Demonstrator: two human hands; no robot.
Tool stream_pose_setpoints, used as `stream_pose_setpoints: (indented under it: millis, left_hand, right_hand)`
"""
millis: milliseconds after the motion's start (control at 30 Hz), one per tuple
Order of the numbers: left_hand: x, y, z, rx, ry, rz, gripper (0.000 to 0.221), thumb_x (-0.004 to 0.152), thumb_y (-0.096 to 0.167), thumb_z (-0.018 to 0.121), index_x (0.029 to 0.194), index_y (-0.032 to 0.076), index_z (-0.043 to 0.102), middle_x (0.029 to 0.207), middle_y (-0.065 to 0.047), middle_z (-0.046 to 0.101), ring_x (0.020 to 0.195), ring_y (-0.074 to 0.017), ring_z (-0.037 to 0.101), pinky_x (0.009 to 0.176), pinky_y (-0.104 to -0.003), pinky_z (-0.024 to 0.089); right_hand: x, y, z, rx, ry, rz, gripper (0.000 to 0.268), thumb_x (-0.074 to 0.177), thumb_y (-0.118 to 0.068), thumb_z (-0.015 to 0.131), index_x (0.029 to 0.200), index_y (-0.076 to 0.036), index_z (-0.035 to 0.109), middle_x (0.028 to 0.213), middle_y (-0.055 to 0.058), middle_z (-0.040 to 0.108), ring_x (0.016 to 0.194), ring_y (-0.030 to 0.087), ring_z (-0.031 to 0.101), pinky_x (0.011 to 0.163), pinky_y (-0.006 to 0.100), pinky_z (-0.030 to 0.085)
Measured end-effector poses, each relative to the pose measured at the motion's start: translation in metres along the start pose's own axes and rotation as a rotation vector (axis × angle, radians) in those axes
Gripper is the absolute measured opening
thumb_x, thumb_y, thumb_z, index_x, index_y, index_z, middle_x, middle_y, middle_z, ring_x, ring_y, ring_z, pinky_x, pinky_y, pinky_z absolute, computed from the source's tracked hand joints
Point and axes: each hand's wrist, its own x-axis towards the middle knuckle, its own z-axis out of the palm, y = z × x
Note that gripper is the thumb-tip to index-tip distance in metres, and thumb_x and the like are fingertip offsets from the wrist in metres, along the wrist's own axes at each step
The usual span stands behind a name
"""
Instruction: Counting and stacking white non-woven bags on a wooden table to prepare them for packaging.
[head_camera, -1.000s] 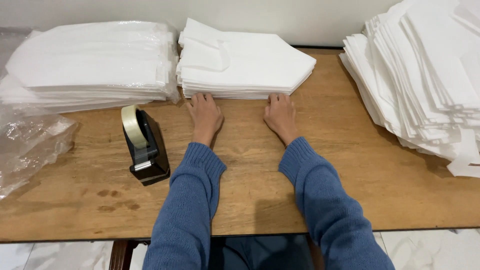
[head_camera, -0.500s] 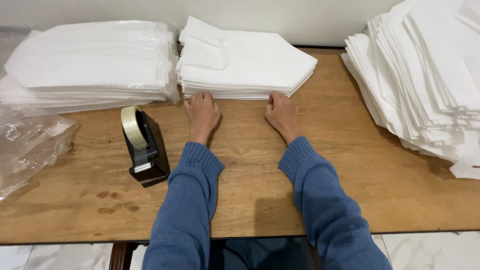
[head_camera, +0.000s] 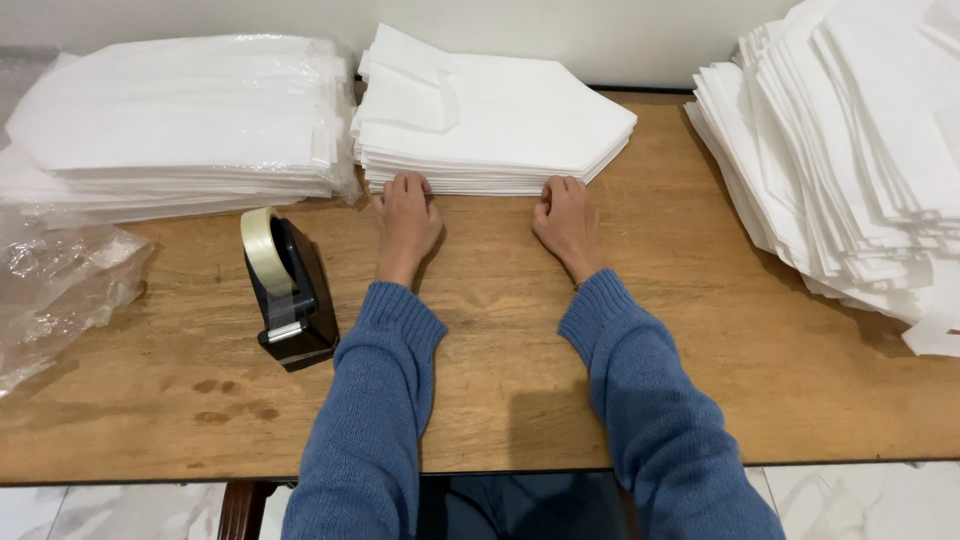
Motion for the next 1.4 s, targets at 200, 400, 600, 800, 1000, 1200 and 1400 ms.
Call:
stream_pose_setpoints:
  millis: [200,400,600,800,1000,1200,1400]
  left_hand:
    - [-0.001,-0.002,0.008,0.116,-0.042,0.070,0.018,0.069,0.012,0.054,0.085,0.012,0.046,0.086,-0.004,0.046,0.090,-0.0221,0.047,0.080,-0.039,0.035]
    - [-0.003,-0.001,0.003,0.118,-0.039,0.090,0.016,0.070,0.010,0.054,0.085,0.011,0.047,0.085,-0.005,0.045,0.089,-0.0222,0.046,0.081,-0.039,0.035]
    - [-0.005,-0.004,0.008,0.054,0.139,0.188,0.030,0.065,0.008,0.053,0.094,0.010,0.044,0.087,-0.007,0.047,0.087,-0.0234,0.049,0.077,-0.038,0.037]
    - [-0.007,0.005,-0.003,0.015,-0.007,0.028,0.048,0.070,0.007,0.046,0.117,0.005,0.034,0.110,-0.014,0.047,0.103,-0.0265,0.044,0.085,-0.038,0.034]
    - [-0.005,-0.003,0.007,0.088,-0.015,0.071,0.044,0.071,0.011,0.049,0.112,0.010,0.036,0.101,-0.009,0.048,0.097,-0.0236,0.046,0.080,-0.036,0.035]
    - [-0.005,0.009,0.006,0.052,0.023,0.119,0.043,0.069,0.008,0.050,0.110,0.010,0.038,0.101,-0.009,0.047,0.095,-0.0237,0.044,0.078,-0.035,0.034]
    - [-0.010,0.065,0.022,-0.040,0.057,0.345,0.041,0.065,0.011,0.052,0.105,0.013,0.043,0.088,-0.005,0.048,0.089,-0.0233,0.049,0.076,-0.039,0.039]
  right_hand:
    - [-0.001,0.000,0.002,-0.026,0.035,-0.022,0.009,0.065,-0.015,0.051,0.072,-0.015,0.046,0.075,0.002,0.045,0.079,0.020,0.052,0.064,0.033,0.048]
    - [-0.002,0.000,0.002,0.004,0.050,-0.042,0.011,0.064,-0.013,0.051,0.073,-0.015,0.046,0.074,0.002,0.045,0.079,0.020,0.052,0.065,0.034,0.048]
    - [-0.002,-0.003,-0.005,0.084,0.098,-0.111,0.018,0.064,-0.009,0.050,0.082,-0.013,0.047,0.067,0.004,0.048,0.073,0.023,0.055,0.066,0.035,0.047]
    - [-0.001,-0.007,-0.009,0.051,-0.060,-0.027,0.029,0.066,-0.012,0.049,0.095,-0.013,0.044,0.075,0.006,0.051,0.082,0.024,0.055,0.074,0.039,0.045]
    - [-0.001,-0.006,-0.010,0.059,-0.080,-0.029,0.025,0.068,-0.014,0.049,0.093,-0.014,0.043,0.074,0.005,0.051,0.082,0.024,0.054,0.074,0.038,0.045]
    - [-0.005,0.001,-0.003,0.067,0.117,-0.110,0.022,0.065,-0.012,0.052,0.085,-0.015,0.045,0.070,0.002,0.047,0.077,0.020,0.053,0.069,0.032,0.047]
    - [-0.019,-0.002,-0.040,-0.028,0.168,-0.275,0.019,0.065,-0.011,0.053,0.083,-0.013,0.049,0.072,0.002,0.046,0.075,0.020,0.052,0.063,0.031,0.046]
